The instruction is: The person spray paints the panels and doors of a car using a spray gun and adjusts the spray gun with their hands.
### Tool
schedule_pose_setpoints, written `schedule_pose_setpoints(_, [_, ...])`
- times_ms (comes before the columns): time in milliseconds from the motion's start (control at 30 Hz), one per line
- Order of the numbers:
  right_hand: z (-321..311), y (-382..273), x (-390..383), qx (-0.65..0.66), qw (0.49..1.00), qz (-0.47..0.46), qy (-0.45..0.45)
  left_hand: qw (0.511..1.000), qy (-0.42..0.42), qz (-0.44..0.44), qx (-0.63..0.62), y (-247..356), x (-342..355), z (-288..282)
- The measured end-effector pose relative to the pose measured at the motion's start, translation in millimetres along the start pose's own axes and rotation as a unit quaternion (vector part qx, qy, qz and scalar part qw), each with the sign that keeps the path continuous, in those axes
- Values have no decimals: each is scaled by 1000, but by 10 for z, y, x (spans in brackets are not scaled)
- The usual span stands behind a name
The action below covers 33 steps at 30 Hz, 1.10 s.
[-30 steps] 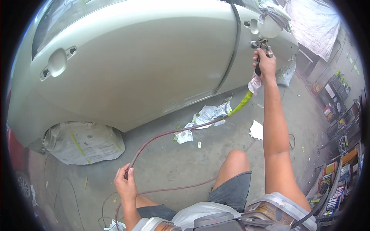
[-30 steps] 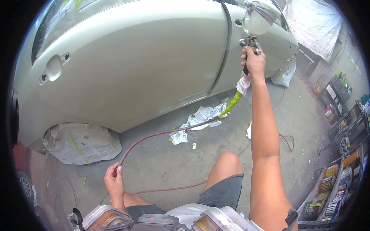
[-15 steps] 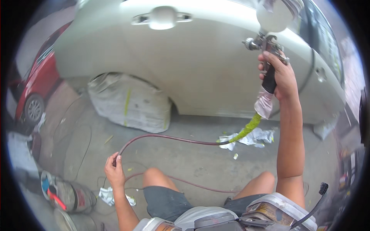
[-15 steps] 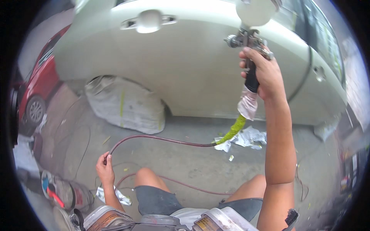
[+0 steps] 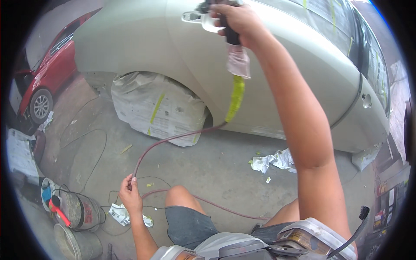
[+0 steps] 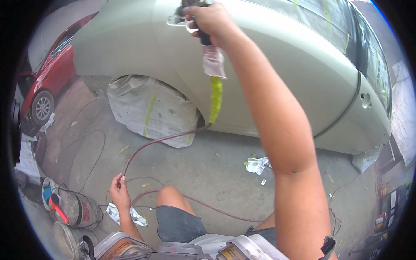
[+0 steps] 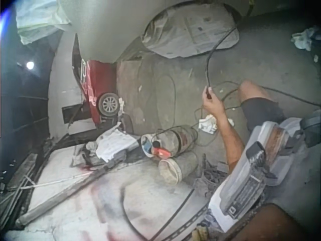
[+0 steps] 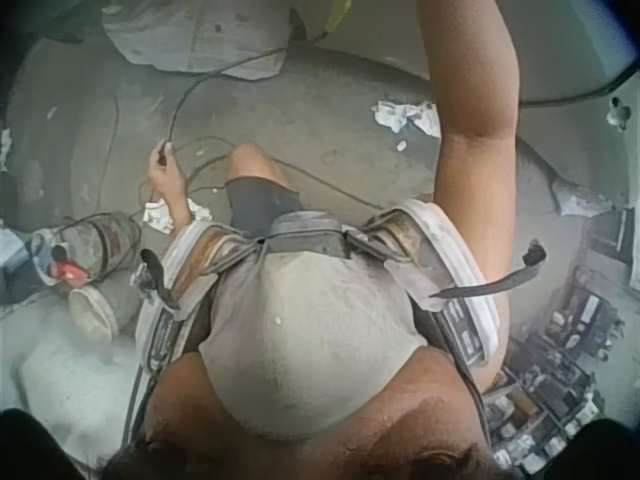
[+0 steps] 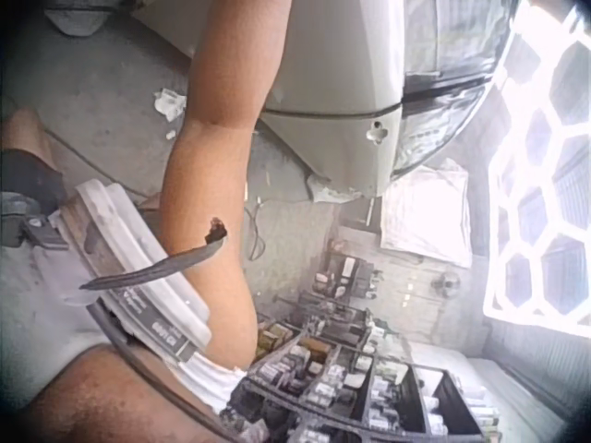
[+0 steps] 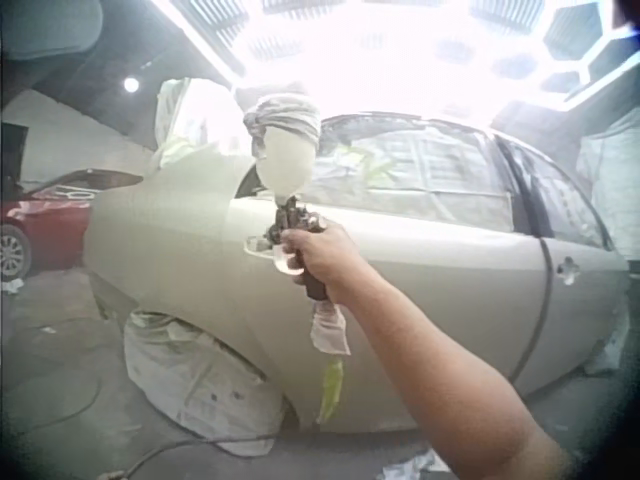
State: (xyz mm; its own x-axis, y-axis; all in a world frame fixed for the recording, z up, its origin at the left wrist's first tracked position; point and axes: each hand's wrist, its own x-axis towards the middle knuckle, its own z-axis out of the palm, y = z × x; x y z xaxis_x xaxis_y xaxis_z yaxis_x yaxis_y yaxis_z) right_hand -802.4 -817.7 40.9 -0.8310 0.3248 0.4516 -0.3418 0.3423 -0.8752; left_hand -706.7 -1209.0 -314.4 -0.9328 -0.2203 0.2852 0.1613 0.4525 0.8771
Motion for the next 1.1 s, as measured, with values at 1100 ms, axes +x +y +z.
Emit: schedule_pose_setpoints(1100, [-6013,-80,-1536,-110,853,203,468,915,-368,127,104,3983,-52,622])
